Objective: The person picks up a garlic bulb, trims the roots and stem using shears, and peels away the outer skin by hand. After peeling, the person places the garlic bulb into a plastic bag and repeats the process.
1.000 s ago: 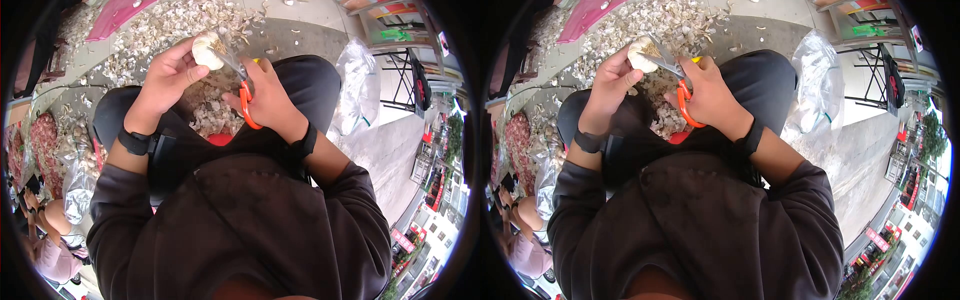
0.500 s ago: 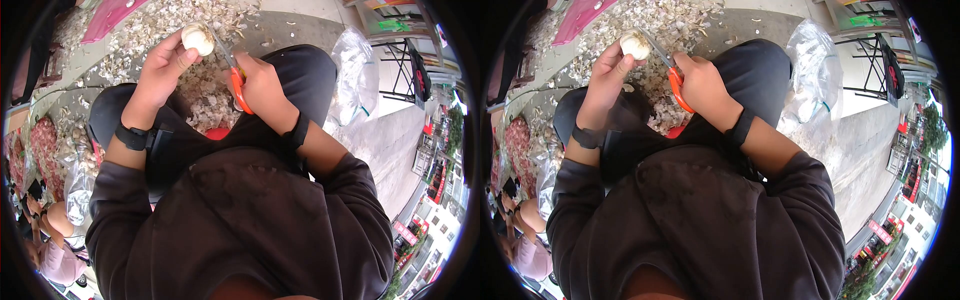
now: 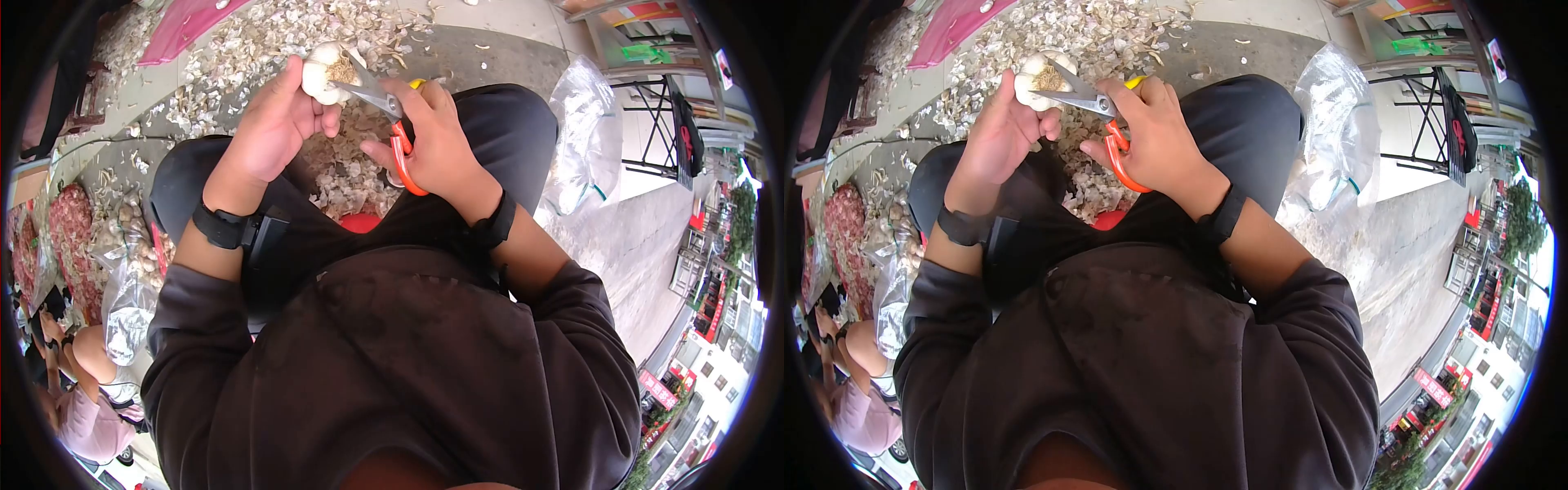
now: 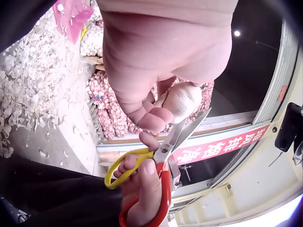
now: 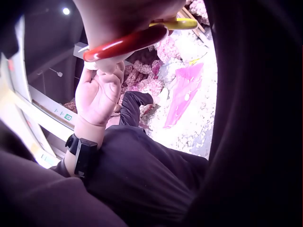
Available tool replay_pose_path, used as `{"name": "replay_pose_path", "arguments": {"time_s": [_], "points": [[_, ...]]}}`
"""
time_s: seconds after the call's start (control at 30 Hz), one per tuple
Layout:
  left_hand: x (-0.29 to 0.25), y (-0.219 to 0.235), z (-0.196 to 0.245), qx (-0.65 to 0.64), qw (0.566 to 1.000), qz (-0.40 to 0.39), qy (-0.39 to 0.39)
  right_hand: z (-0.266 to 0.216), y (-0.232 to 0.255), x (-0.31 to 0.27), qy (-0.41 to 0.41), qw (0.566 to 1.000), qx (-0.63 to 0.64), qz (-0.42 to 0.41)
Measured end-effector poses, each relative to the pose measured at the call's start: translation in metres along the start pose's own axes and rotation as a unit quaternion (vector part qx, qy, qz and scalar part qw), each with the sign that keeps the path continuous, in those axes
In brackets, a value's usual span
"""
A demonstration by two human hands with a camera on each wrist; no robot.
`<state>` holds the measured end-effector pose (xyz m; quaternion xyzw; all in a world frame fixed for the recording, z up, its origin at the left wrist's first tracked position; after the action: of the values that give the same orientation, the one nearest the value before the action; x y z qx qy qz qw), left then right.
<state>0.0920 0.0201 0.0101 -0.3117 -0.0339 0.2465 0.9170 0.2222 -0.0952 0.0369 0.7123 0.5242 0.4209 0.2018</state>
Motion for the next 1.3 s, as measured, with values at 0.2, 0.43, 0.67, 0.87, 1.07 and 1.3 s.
{"name": "replay_pose_path", "arguments": {"time_s": [0.2,0.43,0.67,0.87,1.07,1.3], "points": [[-0.004,0.012,0.001,0.028,0.992,0.124,0.028,0.001,-0.001,-0.001,-0.029,0.999,-0.035,-0.008],[-0.004,0.018,0.002,0.092,0.984,0.148,0.028,0.001,0.002,-0.002,-0.014,0.997,-0.07,-0.001],[-0.005,0.02,0.001,0.113,0.973,0.196,0.041,0.001,0.003,-0.004,-0.001,0.997,-0.08,0.008],[-0.01,0.013,0.005,0.113,0.976,0.164,0.09,-0.001,0.003,-0.005,0.02,0.998,-0.063,0.013],[-0.011,-0.001,0.006,0.131,0.981,0.121,0.075,-0.002,0.0,-0.006,0.009,1.0,-0.027,0.011],[-0.009,0.007,0.0,0.125,0.982,0.101,0.104,0.005,-0.009,-0.009,-0.006,0.999,-0.033,-0.002]]}}
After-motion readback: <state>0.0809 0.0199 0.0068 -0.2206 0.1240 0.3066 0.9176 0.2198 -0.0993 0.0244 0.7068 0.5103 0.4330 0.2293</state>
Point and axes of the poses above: each hand's wrist, its own x-axis towards the middle knuckle, its own y-axis out of the back of the hand, z = x × y, the point moved 6 cm from there along x, towards the middle knuckle, and after that the axes turned 2 degrees about x, right-handed, at the moved point
